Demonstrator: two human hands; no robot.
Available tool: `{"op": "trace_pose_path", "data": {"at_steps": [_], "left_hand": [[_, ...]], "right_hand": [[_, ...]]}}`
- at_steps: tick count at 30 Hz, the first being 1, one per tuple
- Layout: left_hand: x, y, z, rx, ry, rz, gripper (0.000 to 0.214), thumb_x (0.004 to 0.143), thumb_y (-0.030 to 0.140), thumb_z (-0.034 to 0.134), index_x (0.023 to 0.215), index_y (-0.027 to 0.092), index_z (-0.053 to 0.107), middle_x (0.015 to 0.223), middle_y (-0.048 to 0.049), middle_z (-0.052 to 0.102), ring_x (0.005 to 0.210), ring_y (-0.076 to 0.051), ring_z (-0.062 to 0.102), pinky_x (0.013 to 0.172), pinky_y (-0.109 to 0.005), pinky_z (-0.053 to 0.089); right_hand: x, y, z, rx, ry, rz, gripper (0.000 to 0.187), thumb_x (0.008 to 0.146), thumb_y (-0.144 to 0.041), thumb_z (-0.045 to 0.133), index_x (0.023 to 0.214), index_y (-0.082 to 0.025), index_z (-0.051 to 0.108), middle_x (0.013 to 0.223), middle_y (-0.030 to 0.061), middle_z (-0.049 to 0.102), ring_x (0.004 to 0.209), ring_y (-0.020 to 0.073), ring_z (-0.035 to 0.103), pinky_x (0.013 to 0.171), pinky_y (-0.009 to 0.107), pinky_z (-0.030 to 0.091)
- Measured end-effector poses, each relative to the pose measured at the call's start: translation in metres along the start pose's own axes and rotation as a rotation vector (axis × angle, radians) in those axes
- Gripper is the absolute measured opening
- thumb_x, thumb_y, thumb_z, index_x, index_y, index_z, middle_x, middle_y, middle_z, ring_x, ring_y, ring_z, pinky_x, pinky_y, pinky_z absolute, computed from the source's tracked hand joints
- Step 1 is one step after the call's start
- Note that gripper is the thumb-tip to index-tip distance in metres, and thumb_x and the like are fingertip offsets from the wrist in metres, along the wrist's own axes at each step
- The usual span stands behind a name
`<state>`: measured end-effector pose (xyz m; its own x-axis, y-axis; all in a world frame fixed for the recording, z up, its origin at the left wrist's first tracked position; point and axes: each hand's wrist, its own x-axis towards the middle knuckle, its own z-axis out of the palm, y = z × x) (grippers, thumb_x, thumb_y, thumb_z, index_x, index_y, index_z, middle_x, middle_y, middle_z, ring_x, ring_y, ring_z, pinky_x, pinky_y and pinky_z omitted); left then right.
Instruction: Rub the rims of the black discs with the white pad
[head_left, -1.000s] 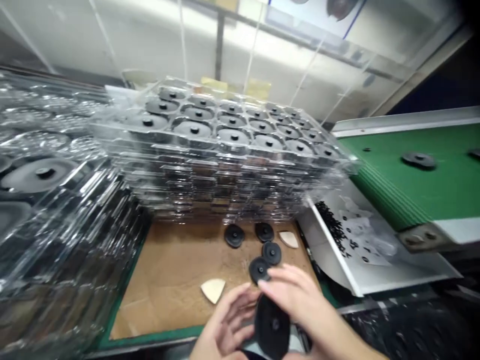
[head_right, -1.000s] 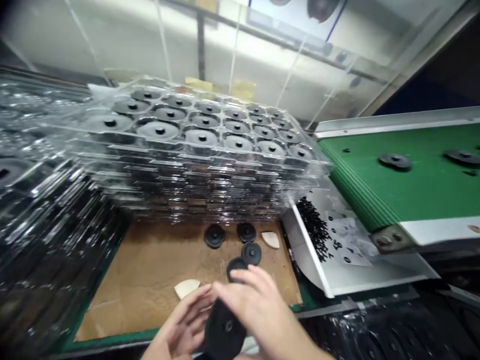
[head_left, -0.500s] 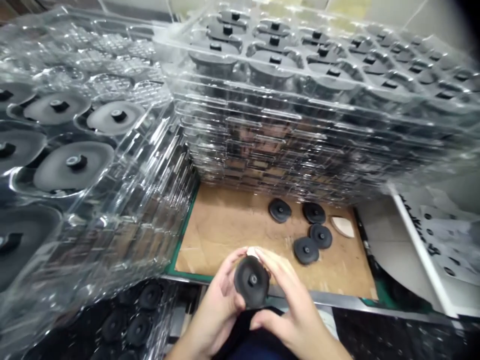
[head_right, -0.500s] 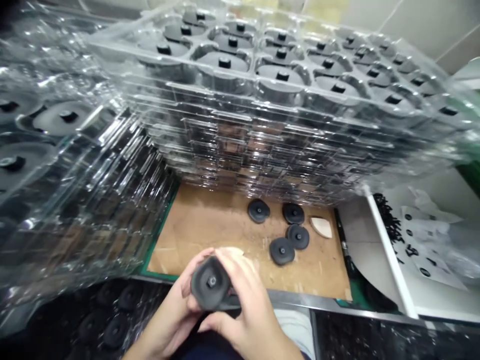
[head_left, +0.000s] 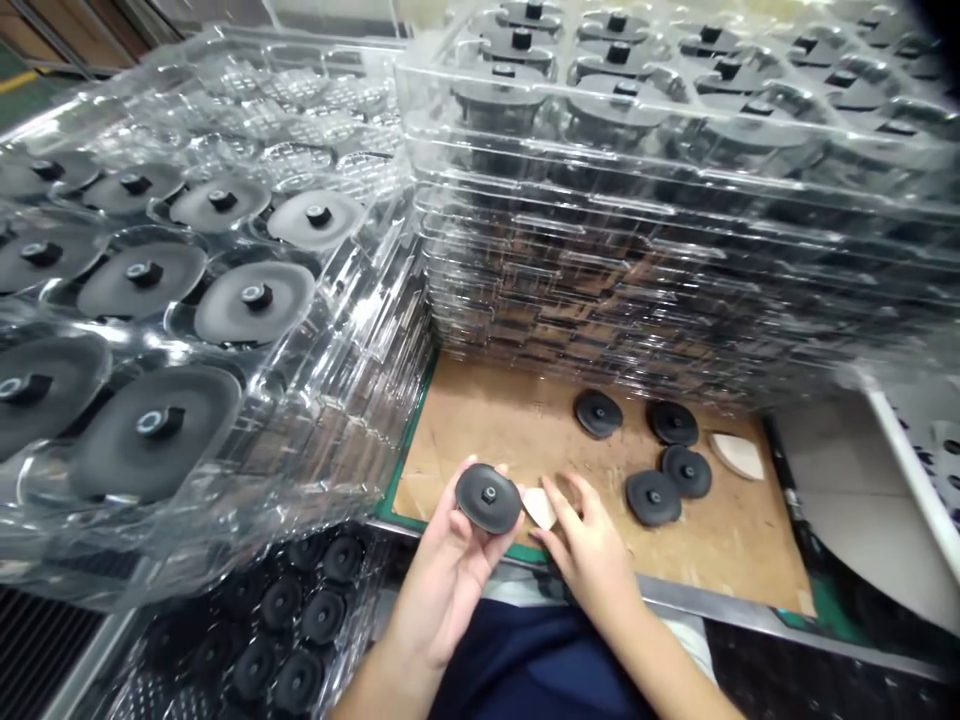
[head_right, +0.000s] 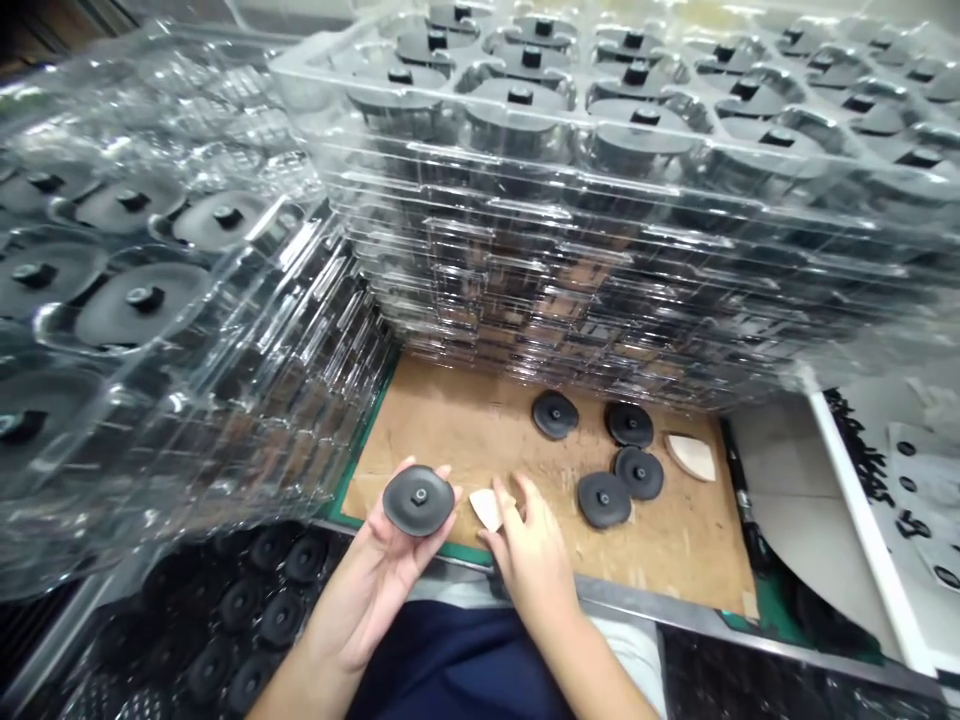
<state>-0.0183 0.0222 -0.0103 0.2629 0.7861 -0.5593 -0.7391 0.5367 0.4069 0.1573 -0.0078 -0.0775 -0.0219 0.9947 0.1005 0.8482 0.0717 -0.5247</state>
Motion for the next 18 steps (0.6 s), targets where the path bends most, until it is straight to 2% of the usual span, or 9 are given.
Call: {"op": "trace_pose_path", "data": {"at_steps": [5, 8, 10, 13, 16, 18], "left_hand": [[-0.003, -0.003, 0.002, 0.001, -0.008, 0.02, 0.052, 0.076, 0.036, 0.072, 0.123, 0.024, 0.056, 0.125, -0.0096, 0.065, 0.123, -0.027, 0.056, 0.108, -0.043, 0.041], [-0.004, -0.005, 0.002, 0.014, -0.003, 0.014, 0.053, 0.077, 0.036, 0.071, 0.126, 0.025, 0.053, 0.127, -0.0091, 0.065, 0.123, -0.026, 0.056, 0.11, -0.041, 0.039], [-0.005, -0.006, 0.003, 0.031, 0.002, 0.022, 0.063, 0.075, 0.038, 0.073, 0.131, 0.025, 0.049, 0.128, -0.0101, 0.064, 0.123, -0.027, 0.056, 0.109, -0.041, 0.04], [-0.005, -0.008, 0.007, 0.073, 0.022, 0.031, 0.078, 0.068, 0.039, 0.078, 0.136, 0.024, 0.045, 0.127, -0.0117, 0.063, 0.12, -0.028, 0.058, 0.105, -0.039, 0.044], [-0.007, -0.013, 0.017, 0.118, 0.024, 0.035, 0.075, 0.06, 0.037, 0.084, 0.127, 0.021, 0.055, 0.124, -0.0108, 0.065, 0.115, -0.026, 0.06, 0.097, -0.031, 0.05], [-0.009, -0.017, 0.024, 0.152, -0.011, -0.01, 0.066, 0.058, 0.037, 0.085, 0.117, 0.019, 0.062, 0.117, -0.0098, 0.068, 0.109, -0.025, 0.063, 0.089, -0.028, 0.052]], "right_hand": [[0.028, 0.004, 0.0, 0.029, 0.003, 0.0, 0.035, 0.098, -0.034, 0.039, 0.117, -0.018, 0.064, 0.106, 0.0121, 0.064, 0.092, 0.0224, 0.065, 0.081, 0.04, 0.055], [0.044, 0.008, 0.001, 0.088, 0.012, -0.003, 0.029, 0.097, -0.035, 0.045, 0.113, -0.017, 0.061, 0.1, 0.0065, 0.066, 0.089, 0.0172, 0.065, 0.081, 0.038, 0.054], [0.053, 0.008, -0.004, 0.142, -0.002, -0.015, 0.027, 0.095, -0.037, 0.05, 0.107, -0.015, 0.062, 0.097, 0.0054, 0.068, 0.088, 0.017, 0.065, 0.081, 0.038, 0.053], [0.06, -0.004, -0.027, 0.232, -0.013, -0.009, 0.024, 0.094, -0.035, 0.049, 0.103, -0.017, 0.063, 0.089, 0.0053, 0.07, 0.079, 0.0172, 0.067, 0.071, 0.032, 0.055], [0.054, -0.034, -0.065, 0.33, 0.022, -0.003, 0.022, 0.093, -0.034, 0.049, 0.106, -0.019, 0.06, 0.084, 0.0028, 0.07, 0.066, 0.0148, 0.065, 0.057, 0.025, 0.053], [0.046, -0.058, -0.089, 0.407, 0.06, -0.076, 0.017, 0.092, -0.03, 0.052, 0.103, -0.022, 0.062, 0.093, 0.0025, 0.07, 0.08, 0.0146, 0.066, 0.069, 0.024, 0.053]]}}
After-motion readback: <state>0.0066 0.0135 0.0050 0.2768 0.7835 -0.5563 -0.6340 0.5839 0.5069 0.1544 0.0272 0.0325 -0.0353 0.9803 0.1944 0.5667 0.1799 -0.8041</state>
